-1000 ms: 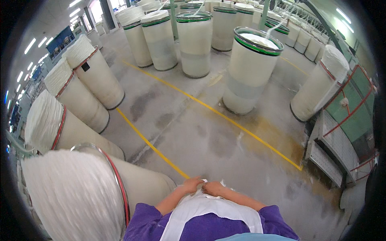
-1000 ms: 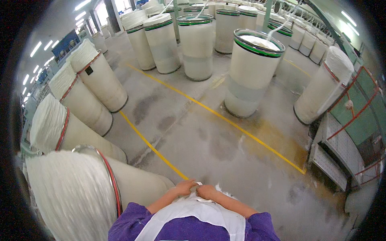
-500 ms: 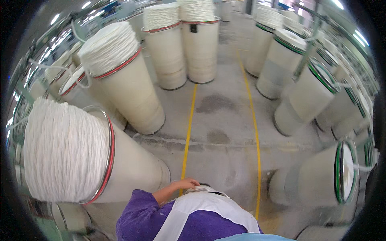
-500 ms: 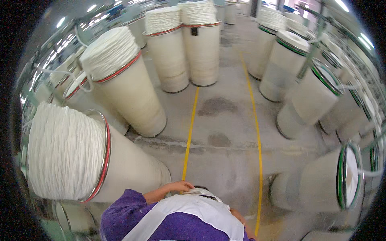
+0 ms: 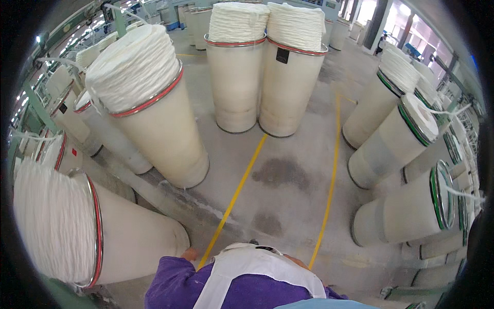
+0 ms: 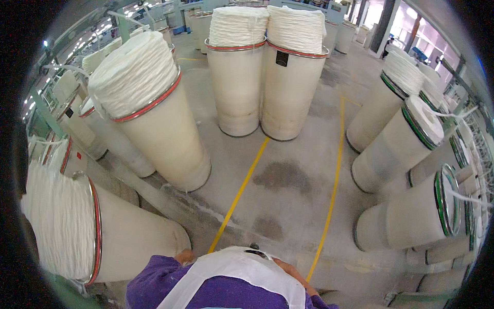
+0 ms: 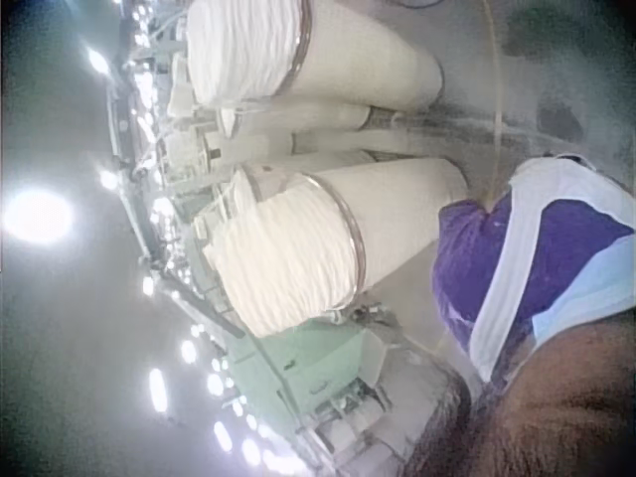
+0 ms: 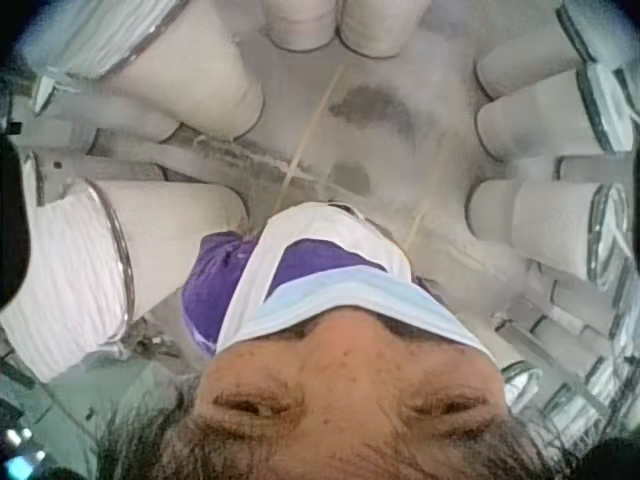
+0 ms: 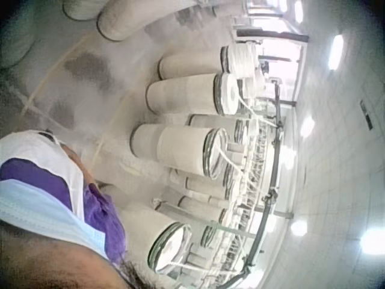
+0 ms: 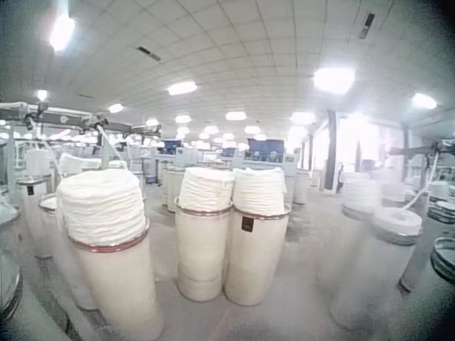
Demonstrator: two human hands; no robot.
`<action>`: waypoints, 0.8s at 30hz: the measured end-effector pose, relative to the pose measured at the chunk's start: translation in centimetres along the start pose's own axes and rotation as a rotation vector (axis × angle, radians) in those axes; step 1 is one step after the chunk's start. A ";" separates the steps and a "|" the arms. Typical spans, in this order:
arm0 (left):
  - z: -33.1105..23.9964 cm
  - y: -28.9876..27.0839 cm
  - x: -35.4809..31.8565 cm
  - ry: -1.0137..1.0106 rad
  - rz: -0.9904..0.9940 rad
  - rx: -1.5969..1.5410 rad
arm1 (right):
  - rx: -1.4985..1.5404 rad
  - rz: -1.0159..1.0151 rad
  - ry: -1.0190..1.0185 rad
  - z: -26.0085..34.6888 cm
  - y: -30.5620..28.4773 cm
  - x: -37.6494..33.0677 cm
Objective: The person handles white textile roving in a factory, pulling strands from large cylindrical containers, feeding them into a machine, and tying ends together. They move between containers, adjust the roving, and place it into bins.
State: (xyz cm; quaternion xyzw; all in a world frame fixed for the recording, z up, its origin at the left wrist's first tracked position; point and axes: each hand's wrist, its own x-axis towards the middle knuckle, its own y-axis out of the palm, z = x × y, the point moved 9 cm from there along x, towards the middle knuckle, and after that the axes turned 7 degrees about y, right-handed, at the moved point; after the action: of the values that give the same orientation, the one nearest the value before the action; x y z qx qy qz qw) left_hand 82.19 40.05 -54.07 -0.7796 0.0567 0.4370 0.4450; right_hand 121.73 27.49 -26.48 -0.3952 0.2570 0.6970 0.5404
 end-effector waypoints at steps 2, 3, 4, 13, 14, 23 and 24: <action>2.9 -7.0 2.6 -0.231 -0.025 -0.257 | -0.066 0.020 -0.055 3.2 -3.8 3.8; 2.0 -13.3 4.3 0.015 -0.251 -0.336 | -0.088 0.026 -0.083 4.6 -5.8 6.0; 3.0 -19.6 4.6 -0.033 -0.617 -0.600 | -0.112 0.031 -0.110 6.1 -7.8 8.1; 8.4 -46.0 18.6 -0.215 -0.548 -1.018 | 0.093 -0.179 -0.232 23.7 -40.6 24.7; 9.5 -47.5 19.3 -0.243 -0.559 -0.916 | 0.068 -0.233 -0.250 27.2 -44.4 26.5; 27.5 -64.6 20.5 -0.373 -1.013 -0.705 | -0.082 -0.088 -0.735 67.9 -53.5 35.9; 30.7 -67.2 19.8 -0.477 -1.011 -0.740 | -0.119 -0.080 -0.793 71.8 -53.3 36.4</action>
State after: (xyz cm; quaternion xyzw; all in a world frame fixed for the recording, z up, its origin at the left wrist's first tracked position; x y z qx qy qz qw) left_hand 107.04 109.03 -32.10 -0.6935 -0.5690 0.3258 0.2986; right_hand 149.30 119.07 -13.11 -0.1358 -0.0277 0.7875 0.6005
